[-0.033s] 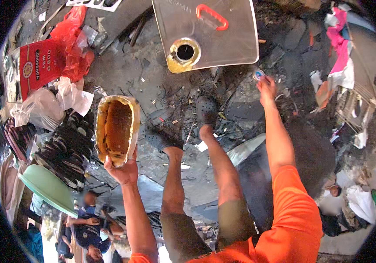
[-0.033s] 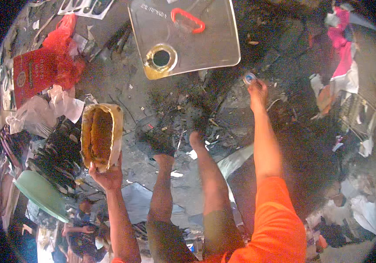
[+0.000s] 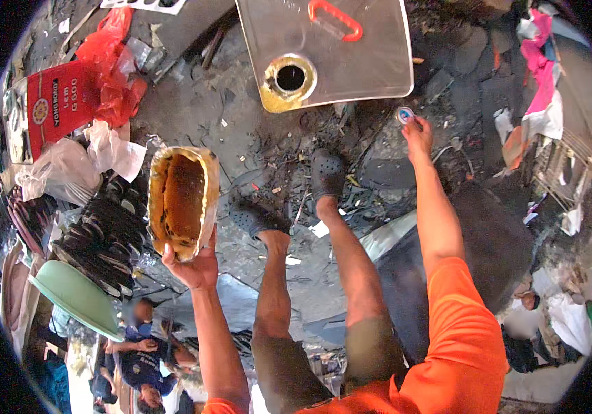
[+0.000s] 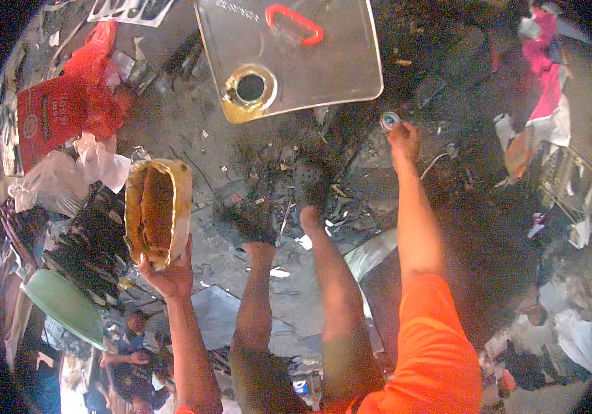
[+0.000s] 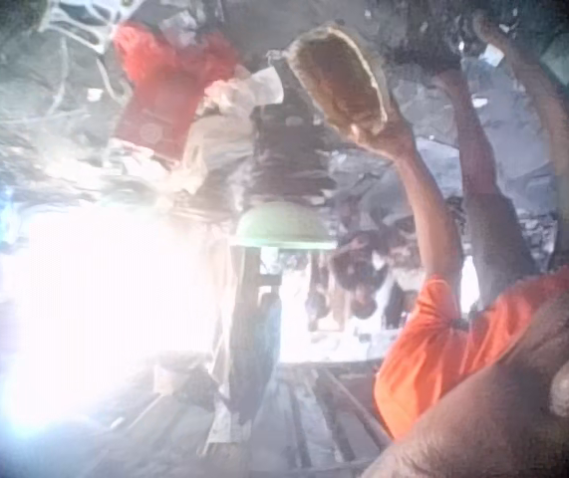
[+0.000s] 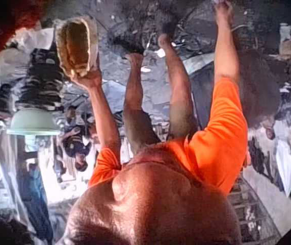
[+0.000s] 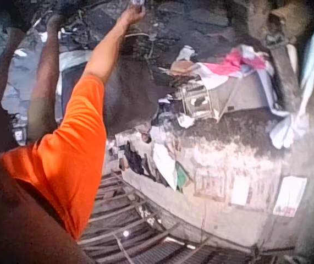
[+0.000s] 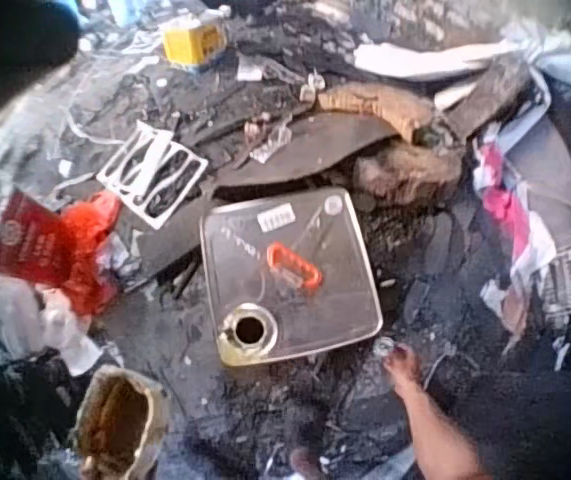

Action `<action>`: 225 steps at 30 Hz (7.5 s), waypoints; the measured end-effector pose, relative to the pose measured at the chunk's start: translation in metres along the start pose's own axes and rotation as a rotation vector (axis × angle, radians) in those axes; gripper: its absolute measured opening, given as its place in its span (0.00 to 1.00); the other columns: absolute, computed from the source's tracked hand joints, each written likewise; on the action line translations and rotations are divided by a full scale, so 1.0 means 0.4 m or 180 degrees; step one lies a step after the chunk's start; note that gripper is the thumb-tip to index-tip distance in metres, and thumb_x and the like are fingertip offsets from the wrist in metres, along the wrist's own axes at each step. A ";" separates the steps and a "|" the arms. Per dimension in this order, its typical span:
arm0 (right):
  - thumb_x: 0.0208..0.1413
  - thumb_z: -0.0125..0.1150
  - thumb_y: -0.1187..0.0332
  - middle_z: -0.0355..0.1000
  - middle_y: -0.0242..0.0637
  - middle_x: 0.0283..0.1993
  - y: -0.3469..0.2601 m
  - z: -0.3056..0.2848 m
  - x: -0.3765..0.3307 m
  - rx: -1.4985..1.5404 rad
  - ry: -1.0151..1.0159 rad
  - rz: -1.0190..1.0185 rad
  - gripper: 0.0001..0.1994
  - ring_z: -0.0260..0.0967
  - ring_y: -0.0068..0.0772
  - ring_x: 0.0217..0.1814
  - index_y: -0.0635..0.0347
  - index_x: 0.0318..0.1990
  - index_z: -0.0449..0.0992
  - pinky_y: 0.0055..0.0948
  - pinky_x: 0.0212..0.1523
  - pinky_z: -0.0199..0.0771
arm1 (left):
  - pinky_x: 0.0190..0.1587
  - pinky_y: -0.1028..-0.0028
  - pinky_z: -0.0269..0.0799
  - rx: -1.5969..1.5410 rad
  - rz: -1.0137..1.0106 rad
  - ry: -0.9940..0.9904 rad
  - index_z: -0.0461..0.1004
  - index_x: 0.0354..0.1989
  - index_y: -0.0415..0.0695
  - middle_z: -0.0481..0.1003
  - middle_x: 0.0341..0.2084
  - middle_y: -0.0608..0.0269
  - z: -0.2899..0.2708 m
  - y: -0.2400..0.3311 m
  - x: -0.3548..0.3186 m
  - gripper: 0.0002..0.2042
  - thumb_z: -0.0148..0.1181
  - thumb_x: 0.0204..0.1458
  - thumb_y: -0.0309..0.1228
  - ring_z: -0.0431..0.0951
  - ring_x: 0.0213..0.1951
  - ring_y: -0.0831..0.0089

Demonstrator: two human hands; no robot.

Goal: The person applies a yellow adhesive to a large black rubber sheet using a brush, then pours more adhesive from a container. The person also handles and arranges flip-flops on the floor.

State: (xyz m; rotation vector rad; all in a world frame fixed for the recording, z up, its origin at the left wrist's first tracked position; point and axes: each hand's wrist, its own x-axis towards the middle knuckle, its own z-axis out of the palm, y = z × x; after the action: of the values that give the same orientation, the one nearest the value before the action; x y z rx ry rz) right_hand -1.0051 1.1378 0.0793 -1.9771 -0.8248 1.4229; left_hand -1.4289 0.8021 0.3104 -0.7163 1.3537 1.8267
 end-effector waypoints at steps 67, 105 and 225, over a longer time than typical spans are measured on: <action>0.59 0.54 0.60 0.65 0.46 0.53 -0.254 0.587 -0.838 -0.2339 -0.1821 -0.4742 0.16 0.54 0.45 0.65 0.62 0.48 0.70 0.59 0.71 0.31 | 0.59 0.66 0.61 0.0786 0.0507 0.0144 0.51 0.65 0.43 0.65 0.54 0.54 -0.376 -0.247 0.286 0.43 0.70 0.41 0.36 0.66 0.57 0.63; 0.63 0.48 0.58 0.69 0.39 0.45 -0.574 0.520 -0.439 -0.1423 -0.1425 -0.3411 0.16 0.66 0.33 0.49 0.61 0.47 0.74 0.33 0.53 0.65 | 0.41 0.64 0.71 0.3206 0.0805 -0.0113 0.75 0.43 0.36 0.78 0.33 0.54 -0.140 -0.422 0.225 0.19 0.53 0.60 0.43 0.77 0.35 0.63; 0.63 0.47 0.62 0.67 0.45 0.50 -0.535 0.474 -0.325 -0.1294 -0.0667 -0.3442 0.18 0.65 0.37 0.53 0.70 0.49 0.70 0.33 0.57 0.62 | 0.54 0.63 0.52 0.4318 0.4281 -0.0438 0.78 0.48 0.60 0.76 0.47 0.73 0.299 -0.146 0.243 0.15 0.63 0.50 0.40 0.67 0.53 0.67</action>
State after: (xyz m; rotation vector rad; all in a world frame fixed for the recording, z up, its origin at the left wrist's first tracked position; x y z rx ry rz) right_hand -1.2517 1.1963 0.2649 -1.1981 -1.9908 0.8164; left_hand -1.4375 0.9491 0.2362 1.2543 2.6904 1.0480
